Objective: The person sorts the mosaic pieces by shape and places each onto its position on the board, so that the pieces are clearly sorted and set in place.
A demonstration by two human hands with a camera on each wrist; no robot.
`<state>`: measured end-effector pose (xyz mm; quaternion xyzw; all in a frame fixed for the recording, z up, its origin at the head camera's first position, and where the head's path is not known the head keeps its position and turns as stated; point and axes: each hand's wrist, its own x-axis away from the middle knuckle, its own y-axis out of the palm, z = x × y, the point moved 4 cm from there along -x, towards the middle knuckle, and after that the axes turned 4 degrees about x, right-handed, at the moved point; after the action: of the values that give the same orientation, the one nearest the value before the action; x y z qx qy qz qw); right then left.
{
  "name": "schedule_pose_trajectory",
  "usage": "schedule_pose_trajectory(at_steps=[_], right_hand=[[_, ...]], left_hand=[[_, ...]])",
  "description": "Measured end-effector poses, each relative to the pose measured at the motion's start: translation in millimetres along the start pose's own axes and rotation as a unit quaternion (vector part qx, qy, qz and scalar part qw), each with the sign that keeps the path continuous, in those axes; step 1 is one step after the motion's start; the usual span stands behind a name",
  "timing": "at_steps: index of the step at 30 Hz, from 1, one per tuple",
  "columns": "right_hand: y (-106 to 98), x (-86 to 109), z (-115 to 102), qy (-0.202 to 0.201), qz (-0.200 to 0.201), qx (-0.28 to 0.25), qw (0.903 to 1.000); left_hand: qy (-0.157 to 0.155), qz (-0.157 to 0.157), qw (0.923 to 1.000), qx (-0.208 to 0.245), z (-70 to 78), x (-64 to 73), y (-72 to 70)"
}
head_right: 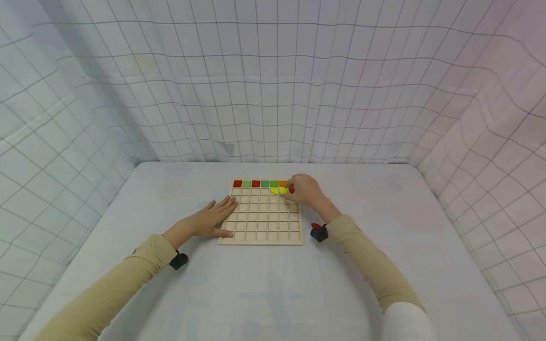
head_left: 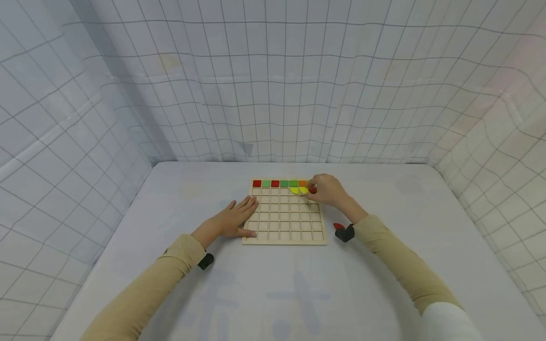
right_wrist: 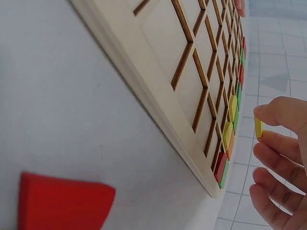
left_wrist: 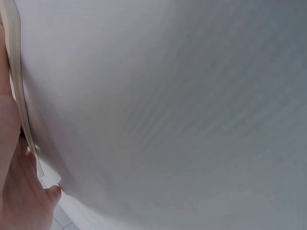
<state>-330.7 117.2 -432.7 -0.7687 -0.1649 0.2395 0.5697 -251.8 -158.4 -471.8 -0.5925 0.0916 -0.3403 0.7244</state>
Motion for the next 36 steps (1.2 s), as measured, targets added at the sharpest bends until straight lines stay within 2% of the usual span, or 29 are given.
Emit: schedule_pose_trajectory(at_steps=[7,15,26,36], right_hand=[[6,-9.7,-7,0.015,-0.014,-0.008,0.9997],[15,-20.5,-14,-0.005,-0.013,-0.003,0.9999],[23,-33.2,-26,0.009,-0.025,-0.002,0.9996],[28,-37.5,-30,0.026,-0.054,-0.007,0.9982]], left_hand=[[0.001,0.001,1.0000,-0.002,-0.4,-0.5,0.8],[-0.003,0.000,1.0000,-0.006,1.3,-0.3,0.4],[-0.003,-0.001,1.0000,-0.006,1.8,2.9,-0.9],[0.000,0.002,1.0000,-0.007,1.7,1.0,0.3]])
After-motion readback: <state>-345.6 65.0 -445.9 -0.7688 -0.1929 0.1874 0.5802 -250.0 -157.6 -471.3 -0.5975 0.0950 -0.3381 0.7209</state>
